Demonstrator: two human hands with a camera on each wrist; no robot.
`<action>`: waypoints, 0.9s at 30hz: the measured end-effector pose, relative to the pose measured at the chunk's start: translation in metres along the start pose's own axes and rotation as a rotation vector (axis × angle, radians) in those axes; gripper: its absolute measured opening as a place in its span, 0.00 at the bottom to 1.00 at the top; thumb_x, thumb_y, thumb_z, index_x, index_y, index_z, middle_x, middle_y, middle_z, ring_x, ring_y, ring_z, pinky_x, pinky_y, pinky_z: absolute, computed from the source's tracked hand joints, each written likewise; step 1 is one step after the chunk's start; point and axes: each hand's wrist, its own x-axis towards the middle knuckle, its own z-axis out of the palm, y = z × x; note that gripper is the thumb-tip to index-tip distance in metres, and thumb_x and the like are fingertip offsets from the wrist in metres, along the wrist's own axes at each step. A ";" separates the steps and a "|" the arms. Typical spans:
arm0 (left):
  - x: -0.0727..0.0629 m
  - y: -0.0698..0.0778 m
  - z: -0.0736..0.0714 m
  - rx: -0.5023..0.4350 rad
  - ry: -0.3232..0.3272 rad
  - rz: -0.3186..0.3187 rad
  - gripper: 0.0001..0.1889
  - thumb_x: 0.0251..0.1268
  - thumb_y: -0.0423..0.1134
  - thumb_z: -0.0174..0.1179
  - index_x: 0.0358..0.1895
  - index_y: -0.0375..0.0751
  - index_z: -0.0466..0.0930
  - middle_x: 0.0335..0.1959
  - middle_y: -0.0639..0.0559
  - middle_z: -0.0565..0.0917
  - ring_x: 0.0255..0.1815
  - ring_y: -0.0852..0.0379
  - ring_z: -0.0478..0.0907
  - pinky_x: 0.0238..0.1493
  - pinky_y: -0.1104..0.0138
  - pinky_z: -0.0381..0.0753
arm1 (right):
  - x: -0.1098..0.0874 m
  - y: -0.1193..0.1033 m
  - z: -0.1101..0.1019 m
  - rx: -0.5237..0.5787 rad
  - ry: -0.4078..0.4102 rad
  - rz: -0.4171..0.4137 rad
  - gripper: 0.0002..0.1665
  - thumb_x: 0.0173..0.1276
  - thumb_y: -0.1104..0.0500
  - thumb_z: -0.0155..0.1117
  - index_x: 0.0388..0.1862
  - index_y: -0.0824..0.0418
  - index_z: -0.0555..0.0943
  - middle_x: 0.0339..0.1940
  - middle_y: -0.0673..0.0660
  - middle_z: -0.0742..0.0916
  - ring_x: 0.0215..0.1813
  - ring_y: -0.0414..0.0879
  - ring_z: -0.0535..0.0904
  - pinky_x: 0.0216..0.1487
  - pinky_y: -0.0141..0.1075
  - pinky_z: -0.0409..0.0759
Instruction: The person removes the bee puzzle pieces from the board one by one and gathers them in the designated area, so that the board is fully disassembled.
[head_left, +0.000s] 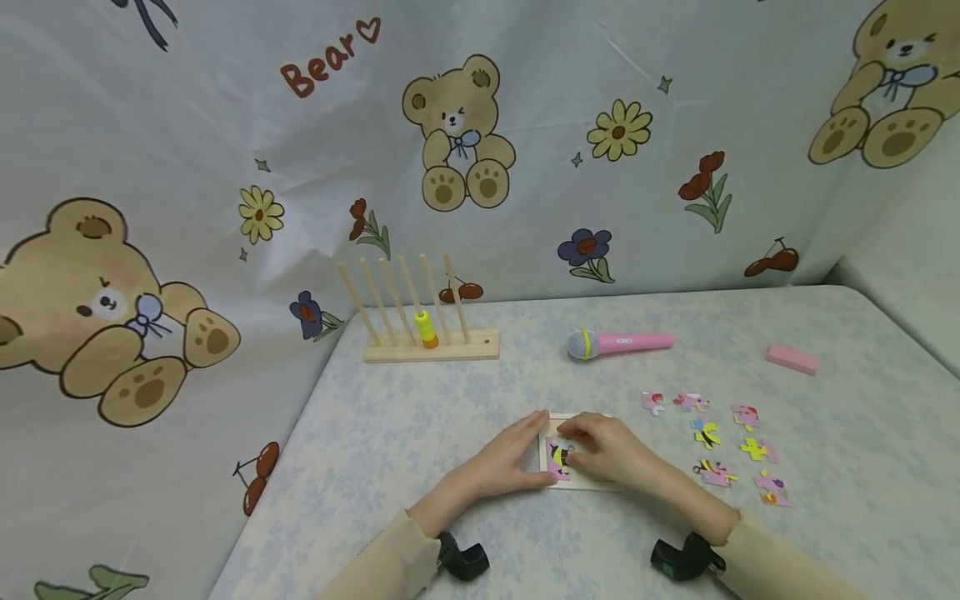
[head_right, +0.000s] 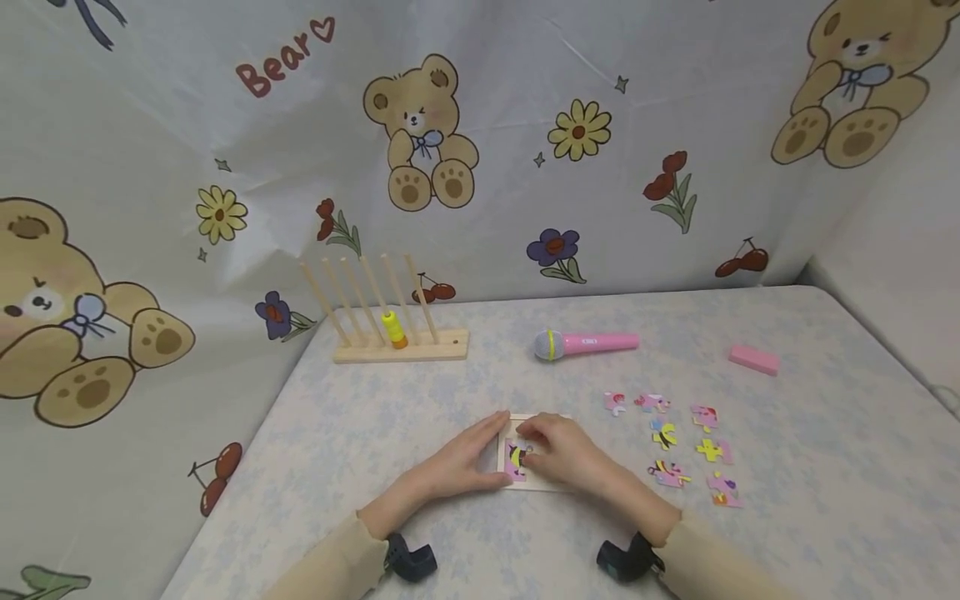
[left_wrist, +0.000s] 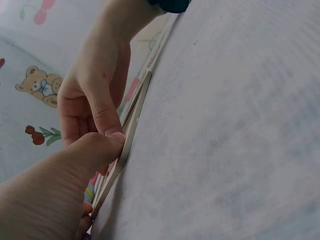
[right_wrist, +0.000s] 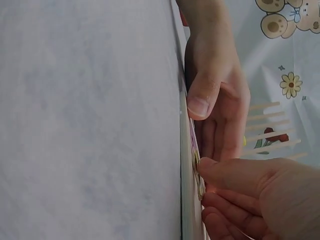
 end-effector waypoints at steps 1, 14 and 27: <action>0.000 0.000 0.000 -0.002 -0.003 -0.003 0.46 0.62 0.56 0.59 0.74 0.35 0.47 0.74 0.44 0.52 0.73 0.51 0.49 0.69 0.58 0.53 | 0.000 0.001 0.001 -0.005 0.007 -0.009 0.20 0.57 0.63 0.71 0.49 0.65 0.80 0.45 0.54 0.84 0.49 0.49 0.78 0.52 0.48 0.74; 0.002 0.000 -0.001 0.007 0.001 0.007 0.46 0.62 0.56 0.60 0.74 0.33 0.47 0.74 0.42 0.53 0.73 0.50 0.50 0.69 0.58 0.54 | 0.003 0.004 0.010 0.077 0.066 0.009 0.17 0.54 0.67 0.71 0.43 0.62 0.79 0.40 0.52 0.82 0.41 0.44 0.78 0.44 0.37 0.78; 0.001 0.000 0.000 0.024 0.022 0.044 0.43 0.65 0.55 0.56 0.73 0.31 0.49 0.73 0.40 0.54 0.73 0.49 0.50 0.69 0.57 0.54 | 0.003 0.001 0.013 0.095 0.067 -0.042 0.18 0.52 0.72 0.70 0.41 0.63 0.77 0.39 0.53 0.79 0.37 0.45 0.76 0.38 0.34 0.78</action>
